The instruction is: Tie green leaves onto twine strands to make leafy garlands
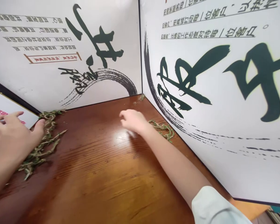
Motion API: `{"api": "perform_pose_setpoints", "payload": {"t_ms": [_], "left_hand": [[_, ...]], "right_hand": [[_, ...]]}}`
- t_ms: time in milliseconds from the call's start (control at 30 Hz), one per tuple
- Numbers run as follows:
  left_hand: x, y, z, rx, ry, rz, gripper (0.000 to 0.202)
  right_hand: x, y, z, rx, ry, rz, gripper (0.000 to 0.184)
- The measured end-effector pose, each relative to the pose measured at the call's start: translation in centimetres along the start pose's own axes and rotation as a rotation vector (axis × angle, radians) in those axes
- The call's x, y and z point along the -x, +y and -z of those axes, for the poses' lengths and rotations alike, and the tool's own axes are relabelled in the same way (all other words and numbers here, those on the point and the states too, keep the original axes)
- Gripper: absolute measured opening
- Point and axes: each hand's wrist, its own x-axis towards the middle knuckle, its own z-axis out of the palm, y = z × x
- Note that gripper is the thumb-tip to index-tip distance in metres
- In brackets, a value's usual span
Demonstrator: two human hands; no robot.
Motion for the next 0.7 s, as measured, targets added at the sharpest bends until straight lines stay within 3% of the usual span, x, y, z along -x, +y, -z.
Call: {"api": "perform_pose_setpoints", "payload": {"t_ms": [100,167,267,400,533,600,700], "left_hand": [[1.9,2.1,0.1,0.04,-0.062,-0.071,0.06],[3.3,3.9,-0.5,0.083,-0.097,-0.165,0.055],[5.4,6.6,-1.5,0.182,-0.128,-0.309,0.04],[7.2,9.9,-1.8,0.408,-0.301,-0.339,0.029],[7.0,12.6,-1.7,0.768,-0.546,-0.149,0.028],[6.5,13.9,-1.8,1.007,-0.658,0.057,0.046],[5.8,15.7,-1.9,1.38,-0.808,0.29,0.08]], "right_hand": [[1.2,3.6,3.7,0.278,-0.072,-0.346,0.039],[1.7,5.6,4.6,0.431,-0.19,-0.556,0.038],[1.8,7.4,4.2,0.47,-0.321,-0.638,0.043],[1.7,7.9,3.3,0.365,-0.383,-0.58,0.02],[1.6,6.0,3.0,0.109,-0.285,-0.399,0.016],[1.6,3.9,2.8,-0.148,-0.207,-0.274,0.016],[1.5,0.7,2.0,-0.461,-0.203,-0.117,0.015]]}}
